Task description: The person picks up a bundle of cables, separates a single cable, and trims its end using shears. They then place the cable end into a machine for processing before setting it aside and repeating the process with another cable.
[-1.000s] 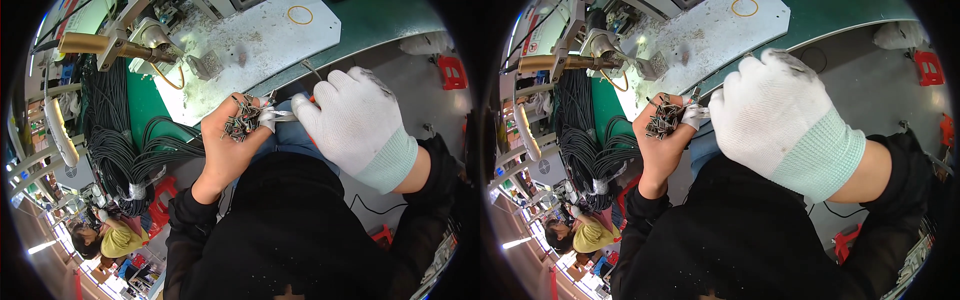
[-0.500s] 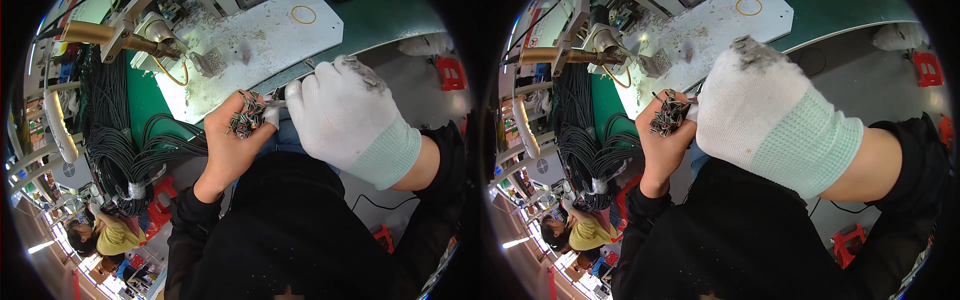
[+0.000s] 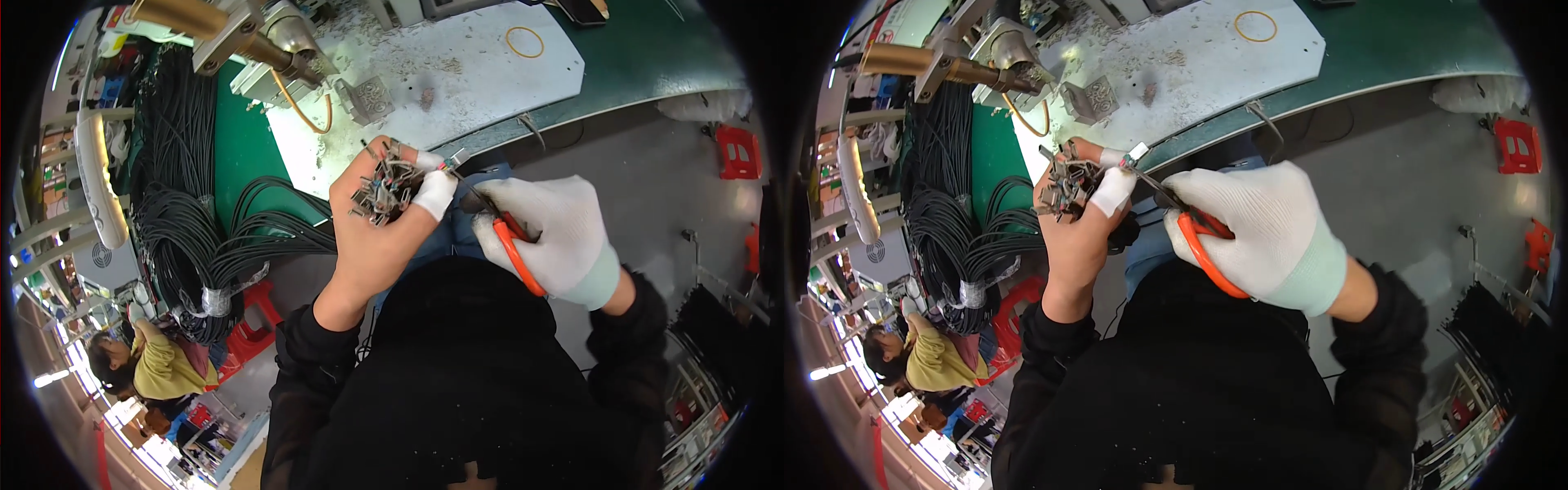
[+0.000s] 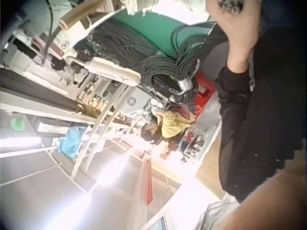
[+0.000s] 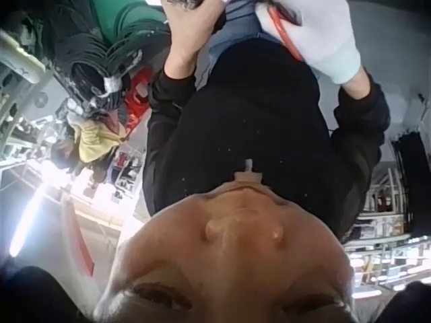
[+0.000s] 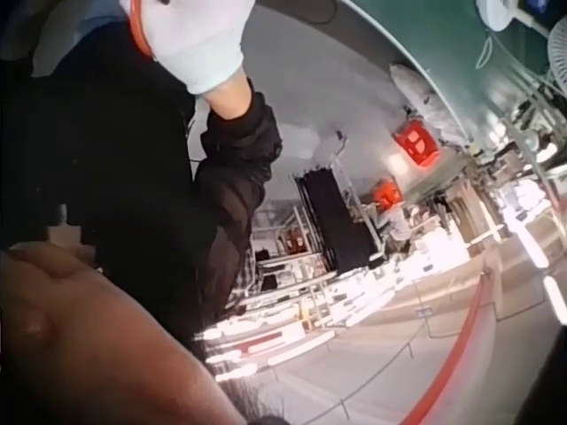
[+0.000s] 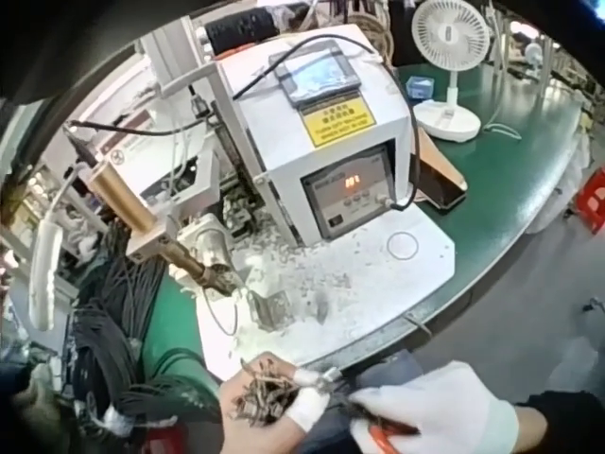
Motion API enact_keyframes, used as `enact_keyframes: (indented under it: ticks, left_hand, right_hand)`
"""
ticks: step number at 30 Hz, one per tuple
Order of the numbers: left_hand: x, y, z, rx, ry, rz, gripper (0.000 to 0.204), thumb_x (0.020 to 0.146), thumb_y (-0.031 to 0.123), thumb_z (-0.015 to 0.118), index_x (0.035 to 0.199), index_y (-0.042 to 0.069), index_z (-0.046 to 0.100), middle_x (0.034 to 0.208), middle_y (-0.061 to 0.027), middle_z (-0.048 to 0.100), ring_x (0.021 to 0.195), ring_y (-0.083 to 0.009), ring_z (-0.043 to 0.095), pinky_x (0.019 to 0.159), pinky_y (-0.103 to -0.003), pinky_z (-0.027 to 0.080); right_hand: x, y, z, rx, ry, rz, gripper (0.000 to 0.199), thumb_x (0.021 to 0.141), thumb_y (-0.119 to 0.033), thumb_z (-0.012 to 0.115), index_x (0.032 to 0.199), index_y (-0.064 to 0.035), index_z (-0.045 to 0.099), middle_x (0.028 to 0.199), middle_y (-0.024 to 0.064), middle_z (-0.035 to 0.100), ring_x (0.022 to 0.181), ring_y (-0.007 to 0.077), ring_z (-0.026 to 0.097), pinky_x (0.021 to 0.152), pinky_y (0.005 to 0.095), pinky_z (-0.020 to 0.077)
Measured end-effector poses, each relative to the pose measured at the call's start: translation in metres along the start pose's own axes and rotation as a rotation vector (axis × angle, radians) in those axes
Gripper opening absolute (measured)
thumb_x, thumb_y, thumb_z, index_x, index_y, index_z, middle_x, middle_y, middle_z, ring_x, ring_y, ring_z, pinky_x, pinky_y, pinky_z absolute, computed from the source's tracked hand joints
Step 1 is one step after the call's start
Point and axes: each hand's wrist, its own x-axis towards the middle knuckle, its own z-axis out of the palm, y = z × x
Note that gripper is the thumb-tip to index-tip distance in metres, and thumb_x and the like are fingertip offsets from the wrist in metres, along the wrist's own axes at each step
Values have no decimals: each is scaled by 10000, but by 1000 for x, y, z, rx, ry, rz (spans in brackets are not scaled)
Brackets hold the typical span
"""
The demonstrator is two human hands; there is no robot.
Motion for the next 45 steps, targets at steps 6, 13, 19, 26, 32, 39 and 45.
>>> enact_keyframes:
  ticks: [6, 13, 19, 26, 32, 39, 45]
  left_hand:
    - [-1, 4, -4, 30, 1, 93, 148, 767, -38, 655, 851, 0, 538, 765, 21, 572, 689, -14, 497, 613, -176, 414]
    - [-4, -5, 0, 127, 64, 126, 154, 763, -32, 661, 871, 4, 559, 745, 16, 581, 650, -23, 493, 571, -182, 390]
    - [-1, -5, -12, 57, -4, 26, 167, 749, -20, 689, 866, -2, 571, 761, 17, 580, 679, -29, 518, 607, -199, 436]
    - [2, -31, -69, -135, 9, -288, 111, 818, 43, 616, 914, 36, 561, 660, 19, 484, 544, -49, 407, 502, -213, 325]
    - [41, -36, -110, -457, 49, -266, 129, 837, 77, 631, 931, 12, 571, 629, 10, 468, 526, -74, 384, 502, -224, 309]
    - [95, -23, -116, -328, -194, -289, 128, 816, 32, 601, 931, -14, 566, 626, -3, 480, 534, -80, 402, 500, -229, 320]
    - [105, -13, -115, 76, -165, -259, 124, 763, 23, 613, 882, -11, 601, 685, -13, 558, 573, -77, 480, 515, -221, 374]
  right_hand:
    - [-4, -4, 21, 192, 147, 69, 214, 682, -45, 687, 893, -26, 657, 563, 76, 524, 459, 216, 500, 469, 282, 407]
    - [8, -5, 25, -185, 299, -40, 190, 708, -48, 671, 892, -2, 649, 580, 73, 531, 455, 168, 501, 484, 261, 417]
    - [8, -6, 27, 214, 113, 132, 185, 738, -63, 660, 912, -1, 643, 564, 73, 503, 453, 132, 491, 482, 273, 420]
    - [7, 15, 61, 290, 46, 73, 154, 843, -152, 599, 891, -10, 632, 538, 20, 513, 438, 72, 483, 437, 220, 377]
    - [76, 23, 41, 460, -123, 339, 227, 888, -232, 569, 811, -22, 607, 539, 13, 523, 418, 71, 485, 402, 220, 371]
    - [142, 48, 63, 493, -181, 222, 293, 882, -264, 576, 733, -12, 551, 530, 31, 522, 409, 79, 492, 390, 226, 387]
    - [152, 55, 62, 533, -218, -17, 303, 857, -273, 600, 725, -8, 535, 526, 39, 526, 411, 87, 503, 389, 221, 394]
